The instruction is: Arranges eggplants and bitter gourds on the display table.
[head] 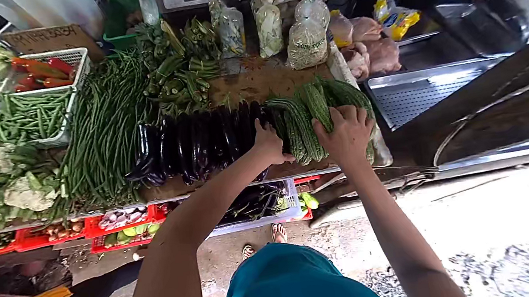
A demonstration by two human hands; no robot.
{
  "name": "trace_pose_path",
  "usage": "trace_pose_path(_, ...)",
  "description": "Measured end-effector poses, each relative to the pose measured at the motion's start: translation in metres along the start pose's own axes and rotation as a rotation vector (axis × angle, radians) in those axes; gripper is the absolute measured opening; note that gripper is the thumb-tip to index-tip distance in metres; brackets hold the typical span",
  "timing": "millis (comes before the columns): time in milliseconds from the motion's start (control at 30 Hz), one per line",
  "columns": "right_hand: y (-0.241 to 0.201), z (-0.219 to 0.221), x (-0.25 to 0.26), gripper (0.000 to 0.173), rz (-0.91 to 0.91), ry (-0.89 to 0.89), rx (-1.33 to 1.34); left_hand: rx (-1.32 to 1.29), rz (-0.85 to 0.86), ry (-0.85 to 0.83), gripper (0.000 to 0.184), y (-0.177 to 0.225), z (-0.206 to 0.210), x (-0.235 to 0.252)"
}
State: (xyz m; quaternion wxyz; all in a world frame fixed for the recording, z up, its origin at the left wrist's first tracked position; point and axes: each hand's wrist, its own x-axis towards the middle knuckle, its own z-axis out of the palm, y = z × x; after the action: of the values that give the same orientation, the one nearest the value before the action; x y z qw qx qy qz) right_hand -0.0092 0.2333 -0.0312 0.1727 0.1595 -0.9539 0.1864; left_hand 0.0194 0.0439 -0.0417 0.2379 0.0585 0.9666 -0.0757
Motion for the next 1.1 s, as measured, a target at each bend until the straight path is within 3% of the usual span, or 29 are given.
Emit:
trace_pose_path(100, -0.016, 0.001, -0.009, 0.064, -0.082, -0.002, -0.002, -0.017, -0.005, 0.000, 0.094, 0.003, 0.000, -0.004)
trace_pose_path(200, -0.030, 0.008, -0.034, 0.041, -0.418, -0.018, 0.052, 0.029, 0.013, 0.057, 0.096, 0.002, 0.006, -0.031)
trace_pose_path(267, -0.034, 0.026, -0.046, 0.043, -0.525, -0.201, 0.009, 0.024, 0.036, 0.125, 0.107, -0.004, 0.022, -0.040)
trace_pose_path(367, -0.035, 0.052, -0.048, 0.056, -0.590, -0.425, -0.152, 0.018, 0.044, 0.250, 0.097, -0.015, 0.031, -0.042)
trace_pose_path(500, -0.036, 0.071, -0.054, 0.041, -0.780, -0.258, -0.321, -0.153, -0.096, 0.216, 0.096, -0.032, 0.010, -0.047)
trace_pose_path(567, -0.040, 0.069, -0.056, 0.040, -0.783, -0.297, -0.388, -0.154, -0.100, 0.174, 0.097, -0.037, 0.003, -0.045)
trace_pose_path(633, -0.050, 0.067, -0.054, 0.042, -0.747, -0.404, -0.467, -0.118, 0.003, 0.106, 0.109, -0.042, 0.003, -0.043)
trace_pose_path(733, -0.055, 0.069, -0.053, 0.037, -0.846, -0.355, -0.595, 0.041, 0.122, 0.041, 0.129, -0.033, 0.002, -0.050)
trace_pose_path(867, -0.064, 0.066, -0.062, 0.032, -0.811, -0.404, -0.446, 0.236, 0.143, 0.098, 0.111, -0.023, 0.002, -0.040)
trace_pose_path(1000, -0.056, 0.044, -0.060, 0.033, -0.566, -0.553, -0.227, 0.068, 0.126, 0.142, 0.121, -0.022, 0.015, -0.031)
trace_pose_path(1100, -0.045, 0.038, -0.071, 0.051, -0.517, -0.399, -0.075, -0.053, 0.093, 0.229, 0.131, -0.010, 0.036, -0.024)
